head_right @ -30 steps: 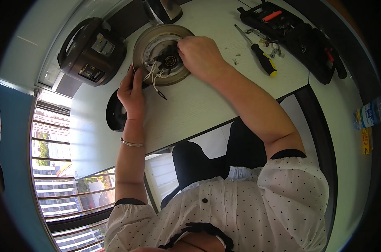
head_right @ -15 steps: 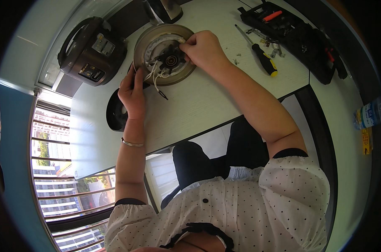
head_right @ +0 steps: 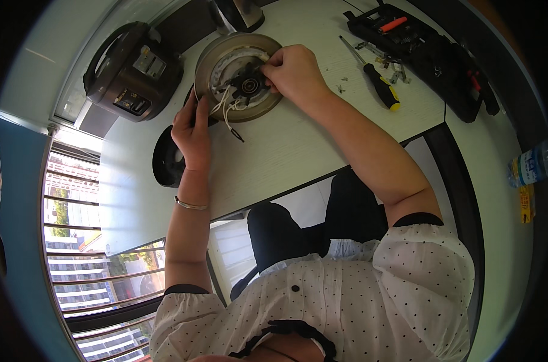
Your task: The person uses a screwdriver to remove screws from the base of an electric kettle. They then separate the base cover from the kettle body, exposing the internal wiring and heating element.
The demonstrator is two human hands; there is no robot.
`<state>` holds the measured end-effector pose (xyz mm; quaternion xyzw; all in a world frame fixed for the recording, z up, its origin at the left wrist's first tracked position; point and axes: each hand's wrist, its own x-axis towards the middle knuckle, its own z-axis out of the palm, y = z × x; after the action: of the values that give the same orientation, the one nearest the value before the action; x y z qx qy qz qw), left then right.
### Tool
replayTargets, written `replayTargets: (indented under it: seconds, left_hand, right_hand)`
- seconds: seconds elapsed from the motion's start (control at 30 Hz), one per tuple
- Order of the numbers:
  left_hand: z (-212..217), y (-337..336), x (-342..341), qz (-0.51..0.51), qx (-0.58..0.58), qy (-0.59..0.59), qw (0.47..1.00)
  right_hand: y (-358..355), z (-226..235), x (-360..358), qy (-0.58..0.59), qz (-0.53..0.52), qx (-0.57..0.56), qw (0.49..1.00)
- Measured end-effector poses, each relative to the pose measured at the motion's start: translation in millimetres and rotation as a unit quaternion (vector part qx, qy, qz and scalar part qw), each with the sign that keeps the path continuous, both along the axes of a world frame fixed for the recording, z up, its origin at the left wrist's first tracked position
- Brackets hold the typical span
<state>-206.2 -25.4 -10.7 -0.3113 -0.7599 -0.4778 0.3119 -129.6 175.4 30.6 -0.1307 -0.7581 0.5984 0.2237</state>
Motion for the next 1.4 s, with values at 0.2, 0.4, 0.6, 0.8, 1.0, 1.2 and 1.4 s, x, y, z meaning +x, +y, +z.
replayTargets:
  seconds: [0.2, 0.4, 0.6, 0.8, 1.0, 1.2, 1.4]
  left_hand:
    - [0.6, -0.2, -0.6, 0.001, -0.002, -0.002, 1.0]
    - [2.0, -0.9, 0.3, 0.003, -0.003, -0.008, 1.0]
    - [1.1, -1.0, 0.3, 0.003, 0.0, -0.014, 1.0]
    - [1.1, -0.5, 0.1, -0.001, 0.008, -0.022, 1.0]
    - [2.4, 0.4, 0.6, -0.001, 0.023, -0.042, 0.999]
    - [1.0, -1.0, -3.0, -0.002, 0.027, -0.042, 0.999]
    - [2.6, -2.0, -1.0, 0.002, 0.004, -0.03, 1.0]
  right_hand:
    - [-1.2, -2.3, -0.9, -0.005, 0.006, 0.055, 0.998]
    - [5.4, -7.5, -4.8, 0.048, 0.012, 0.248, 0.967]
    - [11.9, -12.9, -7.9, 0.142, 0.0, 0.447, 0.883]
    - [16.5, -17.9, -9.1, 0.171, 0.008, 0.512, 0.841]
    - [14.6, -13.1, -6.2, 0.159, 0.001, 0.492, 0.856]
    - [7.8, -10.8, -5.2, 0.13, -0.004, 0.381, 0.916]
    - [9.5, -10.9, -4.9, 0.162, 0.013, 0.407, 0.899]
